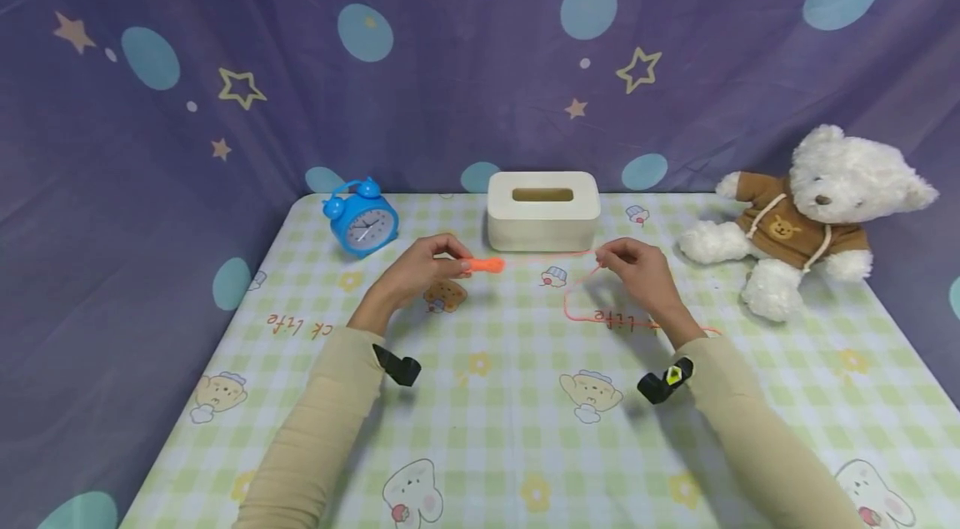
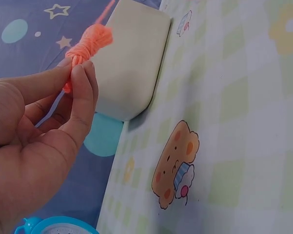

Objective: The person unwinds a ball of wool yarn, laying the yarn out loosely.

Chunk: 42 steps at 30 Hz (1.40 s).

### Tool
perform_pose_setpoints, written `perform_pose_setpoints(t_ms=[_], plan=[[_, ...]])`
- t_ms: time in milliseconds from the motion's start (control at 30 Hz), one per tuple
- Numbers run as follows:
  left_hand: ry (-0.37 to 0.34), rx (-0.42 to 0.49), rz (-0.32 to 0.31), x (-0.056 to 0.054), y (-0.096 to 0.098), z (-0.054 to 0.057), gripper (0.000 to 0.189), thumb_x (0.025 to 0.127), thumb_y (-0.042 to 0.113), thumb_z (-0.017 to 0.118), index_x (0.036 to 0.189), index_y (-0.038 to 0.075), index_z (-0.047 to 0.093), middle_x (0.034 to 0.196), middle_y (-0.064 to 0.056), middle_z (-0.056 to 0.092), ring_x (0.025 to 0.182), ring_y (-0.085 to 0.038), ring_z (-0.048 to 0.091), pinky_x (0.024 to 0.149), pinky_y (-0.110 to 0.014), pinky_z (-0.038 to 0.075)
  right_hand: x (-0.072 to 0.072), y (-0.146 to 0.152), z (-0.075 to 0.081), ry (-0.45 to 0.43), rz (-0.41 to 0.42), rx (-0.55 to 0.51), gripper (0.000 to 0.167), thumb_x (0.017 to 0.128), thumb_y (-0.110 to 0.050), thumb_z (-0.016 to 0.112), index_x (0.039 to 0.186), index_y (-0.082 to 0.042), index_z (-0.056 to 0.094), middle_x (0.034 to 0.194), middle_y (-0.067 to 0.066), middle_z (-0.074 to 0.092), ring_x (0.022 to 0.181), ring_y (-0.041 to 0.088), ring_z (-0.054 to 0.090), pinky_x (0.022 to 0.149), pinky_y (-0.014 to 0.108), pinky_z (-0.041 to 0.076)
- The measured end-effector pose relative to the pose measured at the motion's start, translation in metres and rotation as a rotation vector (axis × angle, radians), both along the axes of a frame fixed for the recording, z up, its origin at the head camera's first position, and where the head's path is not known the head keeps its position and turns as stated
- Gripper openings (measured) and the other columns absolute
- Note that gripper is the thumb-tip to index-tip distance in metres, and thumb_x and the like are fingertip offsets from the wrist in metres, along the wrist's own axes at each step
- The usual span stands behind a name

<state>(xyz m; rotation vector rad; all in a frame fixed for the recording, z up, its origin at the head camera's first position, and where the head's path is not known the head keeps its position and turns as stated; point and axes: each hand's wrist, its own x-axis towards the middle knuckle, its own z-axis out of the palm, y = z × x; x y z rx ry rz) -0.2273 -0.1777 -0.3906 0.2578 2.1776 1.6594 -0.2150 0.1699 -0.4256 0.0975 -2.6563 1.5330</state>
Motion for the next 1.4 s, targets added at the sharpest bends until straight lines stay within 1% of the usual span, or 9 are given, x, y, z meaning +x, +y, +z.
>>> perform_pose_setpoints(t_ms=[233,433,567,700,800,867,967,1167,1400], plan=[[0.006,-0.058,0.007,-0.001,-0.003,-0.002,0.016,0.09,0.017,0.067,0.101,0.007,0.063,0.113,-0.009,0.056,0.105,-0.031,0.056,0.097,-0.051,0.043,0.003,0.026,0.001,-0.022,-0.031,0.034,0.04,0.093,-0.044,0.058,0.108,-0.009,0.068,0.1,0.008,0.069,0.096,0.025,0.062,0.073,0.024,0.047],[0.014,-0.072,-0.003,0.0,-0.008,-0.001,0.013,0.091,0.016,0.065,0.102,0.008,0.063,0.116,-0.009,0.057,0.107,-0.031,0.057,0.096,-0.05,0.044,0.009,0.052,0.004,-0.038,-0.093,0.064,0.044,0.093,-0.047,0.057,0.11,-0.007,0.067,0.094,-0.002,0.069,0.094,0.024,0.062,0.073,0.023,0.046],[0.018,-0.076,-0.006,0.0,-0.009,0.0,0.012,0.092,0.015,0.065,0.101,0.007,0.062,0.117,-0.009,0.057,0.107,-0.027,0.056,0.096,-0.051,0.043,0.014,0.07,0.008,-0.033,-0.104,0.078,0.043,0.093,-0.046,0.058,0.11,-0.008,0.066,0.092,-0.007,0.069,0.091,0.017,0.063,0.073,0.02,0.046],[0.022,-0.099,-0.005,0.0,-0.008,0.0,0.011,0.092,0.015,0.065,0.1,0.008,0.063,0.114,-0.008,0.057,0.109,-0.024,0.053,0.093,-0.043,0.045,0.02,0.087,0.013,-0.032,-0.127,0.079,0.042,0.093,-0.046,0.058,0.111,-0.008,0.066,0.089,-0.013,0.068,0.086,0.005,0.062,0.073,0.018,0.046],[0.022,-0.105,-0.006,-0.001,-0.008,0.0,0.01,0.092,0.014,0.065,0.099,0.008,0.063,0.113,-0.01,0.058,0.107,-0.028,0.054,0.092,-0.043,0.046,0.023,0.099,0.017,-0.018,-0.161,0.075,0.043,0.093,-0.044,0.058,0.112,-0.006,0.066,0.084,-0.02,0.066,0.083,0.001,0.06,0.071,0.017,0.045],[0.01,-0.095,-0.008,-0.001,-0.009,-0.001,0.011,0.092,0.015,0.065,0.1,0.007,0.063,0.117,-0.011,0.057,0.106,-0.035,0.054,0.091,-0.049,0.045,0.026,0.108,0.018,-0.006,-0.185,0.087,0.044,0.093,-0.044,0.058,0.112,-0.006,0.066,0.08,-0.025,0.064,0.081,-0.002,0.059,0.068,0.016,0.044],[0.013,-0.094,-0.019,-0.001,-0.01,-0.001,0.013,0.092,0.017,0.065,0.101,0.008,0.063,0.124,-0.012,0.054,0.112,-0.036,0.053,0.092,-0.05,0.044,0.029,0.119,0.02,0.017,-0.211,0.094,0.044,0.092,-0.044,0.059,0.111,-0.005,0.066,0.076,-0.031,0.062,0.078,-0.006,0.057,0.065,0.014,0.042],[0.003,-0.093,-0.024,0.0,-0.012,-0.001,0.014,0.092,0.018,0.065,0.101,0.008,0.062,0.119,-0.012,0.055,0.104,-0.042,0.055,0.088,-0.053,0.044,0.034,0.138,0.025,0.024,-0.269,0.034,0.036,0.093,-0.038,0.061,0.108,-0.005,0.066,0.073,-0.033,0.06,0.073,-0.011,0.057,0.063,0.011,0.041],[0.011,-0.109,-0.025,-0.001,-0.015,-0.002,0.017,0.091,0.021,0.066,0.102,0.009,0.063,0.123,-0.008,0.055,0.118,-0.025,0.05,0.095,-0.048,0.043,0.042,0.155,0.028,-0.037,-0.357,0.077,0.032,0.093,-0.041,0.059,0.108,-0.013,0.066,0.072,-0.035,0.056,0.073,-0.013,0.054,0.063,0.011,0.04]])
